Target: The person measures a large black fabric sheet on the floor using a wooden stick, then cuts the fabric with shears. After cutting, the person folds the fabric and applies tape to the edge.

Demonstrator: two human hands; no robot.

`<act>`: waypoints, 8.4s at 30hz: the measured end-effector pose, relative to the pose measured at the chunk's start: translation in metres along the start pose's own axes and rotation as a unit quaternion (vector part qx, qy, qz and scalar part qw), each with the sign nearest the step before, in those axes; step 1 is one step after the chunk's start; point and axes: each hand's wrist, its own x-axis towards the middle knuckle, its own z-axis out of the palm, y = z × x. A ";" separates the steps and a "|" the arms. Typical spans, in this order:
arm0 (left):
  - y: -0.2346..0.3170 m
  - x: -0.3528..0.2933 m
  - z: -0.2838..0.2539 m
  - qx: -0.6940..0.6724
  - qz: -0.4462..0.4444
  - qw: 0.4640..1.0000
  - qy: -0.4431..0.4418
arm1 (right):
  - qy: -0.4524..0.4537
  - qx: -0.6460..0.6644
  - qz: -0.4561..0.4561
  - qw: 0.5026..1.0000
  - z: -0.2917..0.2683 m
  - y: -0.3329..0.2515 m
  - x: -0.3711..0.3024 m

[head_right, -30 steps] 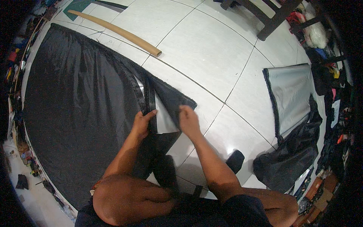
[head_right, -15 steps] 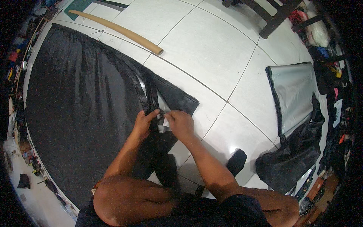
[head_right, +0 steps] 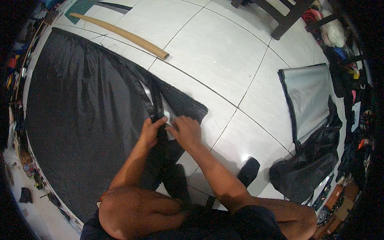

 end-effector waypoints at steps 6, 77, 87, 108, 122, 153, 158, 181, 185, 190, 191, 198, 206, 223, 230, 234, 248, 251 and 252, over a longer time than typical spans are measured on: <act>-0.001 -0.002 0.003 -0.054 0.004 0.999 -0.006 | -0.049 0.147 0.170 0.973 0.001 0.007 0.001; -0.006 0.000 0.002 -0.049 0.004 0.998 0.043 | 0.327 0.081 0.070 0.939 -0.028 0.015 0.008; 0.002 -0.003 0.004 -0.011 -0.015 1.000 -0.001 | -0.029 0.027 0.022 0.999 0.003 0.010 0.002; 0.010 -0.010 0.014 -0.035 -0.015 0.999 0.002 | -0.039 0.044 0.029 0.998 0.001 0.012 0.000; -0.003 0.000 0.007 -0.056 0.027 0.998 0.011 | -0.062 0.133 0.242 0.959 -0.020 0.021 0.009; -0.005 0.002 0.003 -0.041 0.025 0.999 0.023 | -0.028 0.167 0.268 0.949 -0.026 0.021 0.013; -0.005 0.001 0.005 -0.034 0.019 0.999 0.030 | 0.070 0.044 0.107 0.991 -0.032 0.018 -0.001; 0.000 -0.005 0.008 -0.058 0.001 0.998 -0.007 | -0.093 0.216 0.153 0.960 0.001 0.028 -0.002; 0.000 -0.004 0.007 -0.077 0.006 0.997 0.005 | -0.102 0.244 0.235 0.935 -0.013 0.039 0.009; -0.001 -0.003 0.004 -0.046 0.002 0.999 0.021 | 0.052 0.230 0.250 0.939 -0.025 0.031 0.001; 0.000 -0.003 0.006 -0.049 -0.001 0.999 0.021 | 0.062 0.188 0.231 0.953 -0.023 0.030 -0.001; -0.005 -0.001 0.008 -0.059 0.005 0.998 0.025 | 0.226 0.026 0.176 0.958 -0.031 0.040 0.008; -0.005 0.002 0.002 -0.027 0.015 0.999 -0.005 | -0.039 0.065 0.010 0.997 0.002 0.007 0.002; -0.006 0.000 -0.004 -0.035 -0.010 0.999 0.039 | 0.255 0.060 0.011 0.965 -0.015 0.014 -0.002; 0.003 -0.004 0.005 -0.037 0.006 0.999 -0.023 | -0.028 0.051 0.020 0.998 0.001 0.004 -0.001; -0.001 -0.002 0.003 -0.064 -0.004 0.998 -0.002 | -0.026 0.203 0.129 0.970 0.002 0.018 -0.002; -0.005 0.000 -0.003 -0.045 -0.009 0.999 -0.011 | -0.005 -0.009 -0.025 1.000 -0.003 -0.004 -0.001; 0.002 -0.003 0.002 -0.034 -0.016 0.999 -0.029 | -0.027 0.032 -0.004 0.999 0.005 0.010 0.002; 0.004 -0.005 0.004 -0.030 -0.019 0.999 -0.031 | -0.028 0.053 0.008 0.998 0.006 0.012 0.002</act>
